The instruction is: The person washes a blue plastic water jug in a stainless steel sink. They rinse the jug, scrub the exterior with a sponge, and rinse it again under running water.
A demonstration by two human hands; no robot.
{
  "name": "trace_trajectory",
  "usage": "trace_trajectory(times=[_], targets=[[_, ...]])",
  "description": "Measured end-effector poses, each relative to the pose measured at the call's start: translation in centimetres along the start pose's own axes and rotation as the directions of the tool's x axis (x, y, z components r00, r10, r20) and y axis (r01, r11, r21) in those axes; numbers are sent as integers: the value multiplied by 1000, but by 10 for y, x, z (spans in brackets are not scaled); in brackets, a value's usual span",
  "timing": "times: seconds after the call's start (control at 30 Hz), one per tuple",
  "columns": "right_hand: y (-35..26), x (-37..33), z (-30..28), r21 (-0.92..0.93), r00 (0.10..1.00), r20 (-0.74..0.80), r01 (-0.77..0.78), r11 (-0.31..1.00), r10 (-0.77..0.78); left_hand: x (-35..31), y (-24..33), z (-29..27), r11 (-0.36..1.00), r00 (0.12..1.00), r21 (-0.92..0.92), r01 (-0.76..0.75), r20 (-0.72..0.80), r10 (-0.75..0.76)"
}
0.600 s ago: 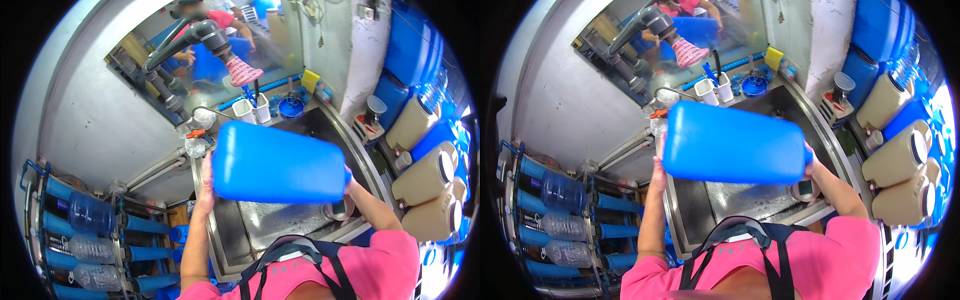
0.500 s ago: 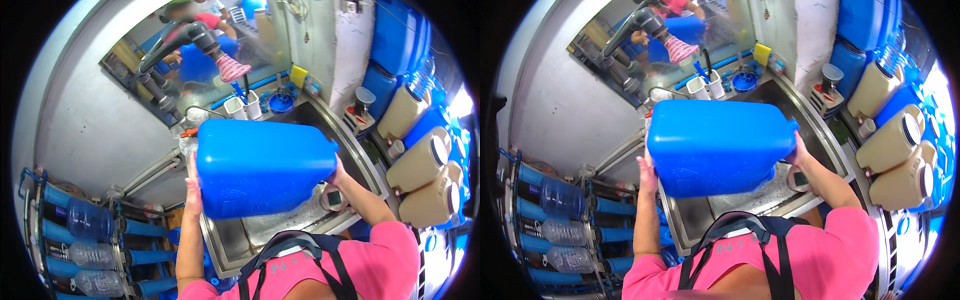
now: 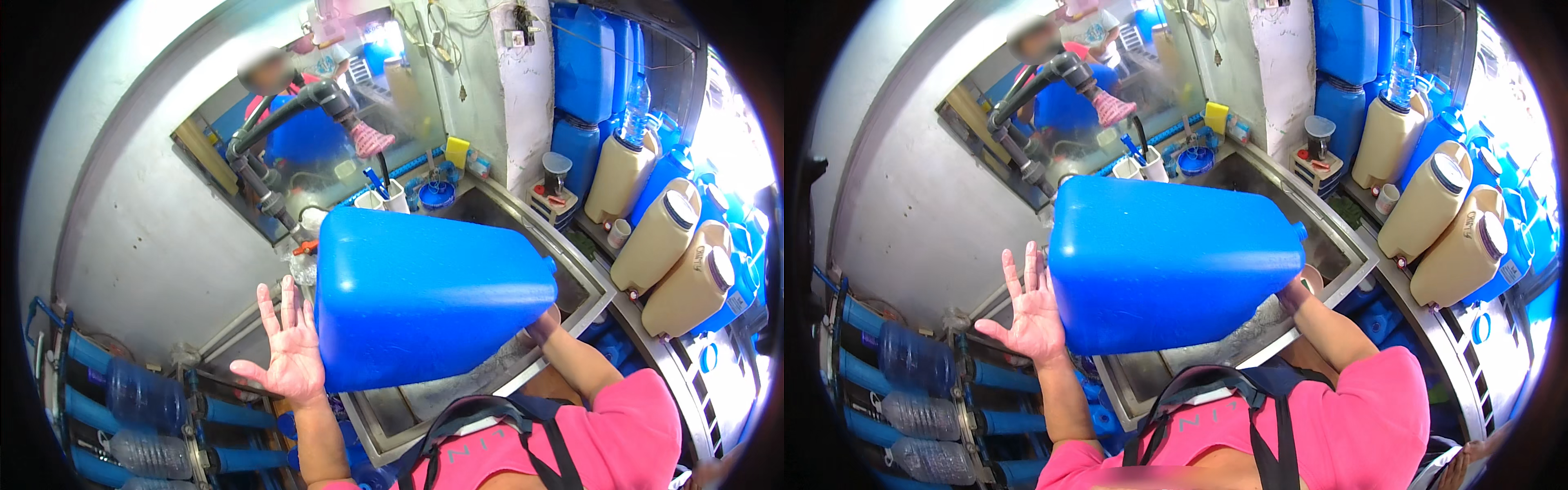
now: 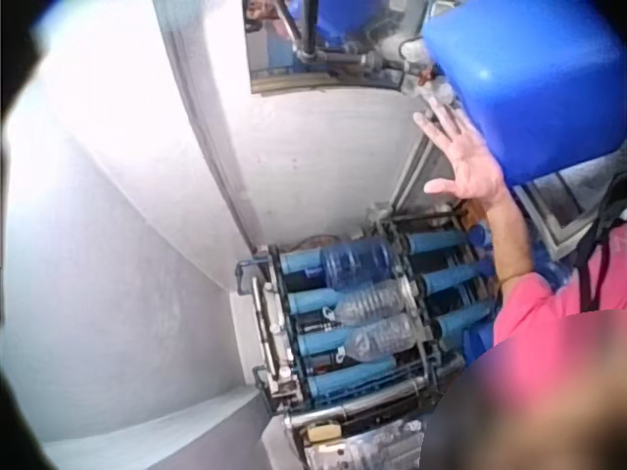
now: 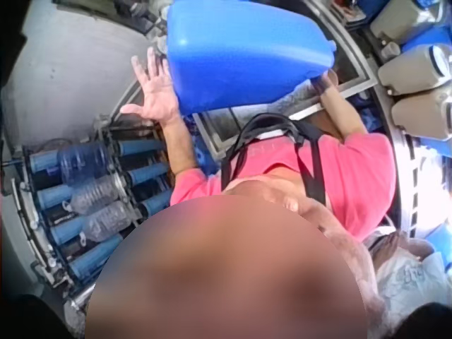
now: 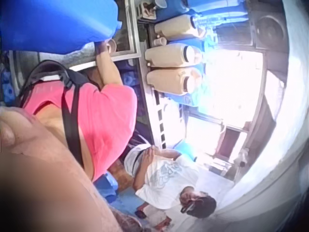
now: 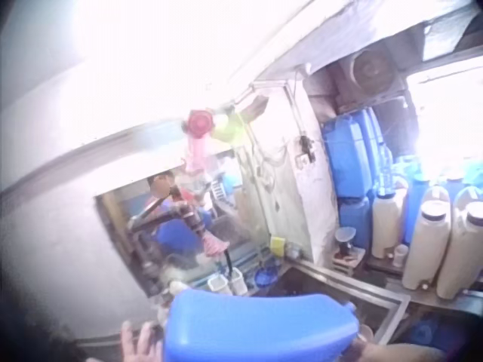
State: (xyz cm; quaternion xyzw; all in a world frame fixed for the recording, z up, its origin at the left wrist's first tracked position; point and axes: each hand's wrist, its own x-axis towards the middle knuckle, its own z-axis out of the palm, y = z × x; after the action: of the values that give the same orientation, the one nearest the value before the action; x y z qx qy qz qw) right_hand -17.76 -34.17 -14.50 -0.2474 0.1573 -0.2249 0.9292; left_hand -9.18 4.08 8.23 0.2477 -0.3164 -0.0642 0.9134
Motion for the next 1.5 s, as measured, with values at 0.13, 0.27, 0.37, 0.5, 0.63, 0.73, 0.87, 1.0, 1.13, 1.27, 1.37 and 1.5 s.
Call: trace_trajectory(times=[0.13, 0.27, 0.37, 0.5, 0.63, 0.73, 0.87, 1.0, 1.13, 1.27, 1.37, 1.5], targets=[[-1, -14, 4, -5, 1000, 11, 28, 1000, -28, 0, 3, 15, 997, 999, -75, 18, 39, -15], [1, -15, 5, -13, 999, 21, 49, 999, -49, 3, 3, 9, 999, 995, 39, -35, 96, 31], [-4, -14, 5, -18, 997, 29, 75, 997, -75, 2, 3, -2, 995, 992, -39, -90, 84, 93], [-12, -4, 7, -10, 988, 70, 140, 990, -139, -5, 5, -12, 969, 992, 223, -104, 91, 86], [-27, 0, 4, -408, 918, 100, 389, 826, -383, -16, 0, -20, 982, 997, 179, -66, 59, 57], [-57, -12, 0, -344, 909, 78, 410, 844, -410, -29, -15, -28, 988, 1000, 151, 23, -15, -21], [-124, -47, 18, -402, 858, -20, 463, 790, -514, -47, -42, -30, 984, 963, 141, 107, -263, -67], [-214, -113, 50, -801, 321, 514, 511, -312, -795, -71, -106, -17, 957, 963, -256, 137, 261, -68], [-306, -204, 70, -772, 188, 476, 558, -305, -859, -123, -176, 3, 952, 936, -118, 284, 252, -248], [-382, -304, 78, -742, 88, 484, 568, -355, -871, -166, -234, 39, 878, 832, 86, 470, 288, -473], [-428, -370, 73, -782, 99, 505, 474, -405, -858, -145, -277, 69, 756, 710, 623, -204, 625, -324], [-481, -432, 29, -922, 265, 386, 125, -365, -884, -138, -312, 85, 391, 644, 856, -338, 513, -567]])
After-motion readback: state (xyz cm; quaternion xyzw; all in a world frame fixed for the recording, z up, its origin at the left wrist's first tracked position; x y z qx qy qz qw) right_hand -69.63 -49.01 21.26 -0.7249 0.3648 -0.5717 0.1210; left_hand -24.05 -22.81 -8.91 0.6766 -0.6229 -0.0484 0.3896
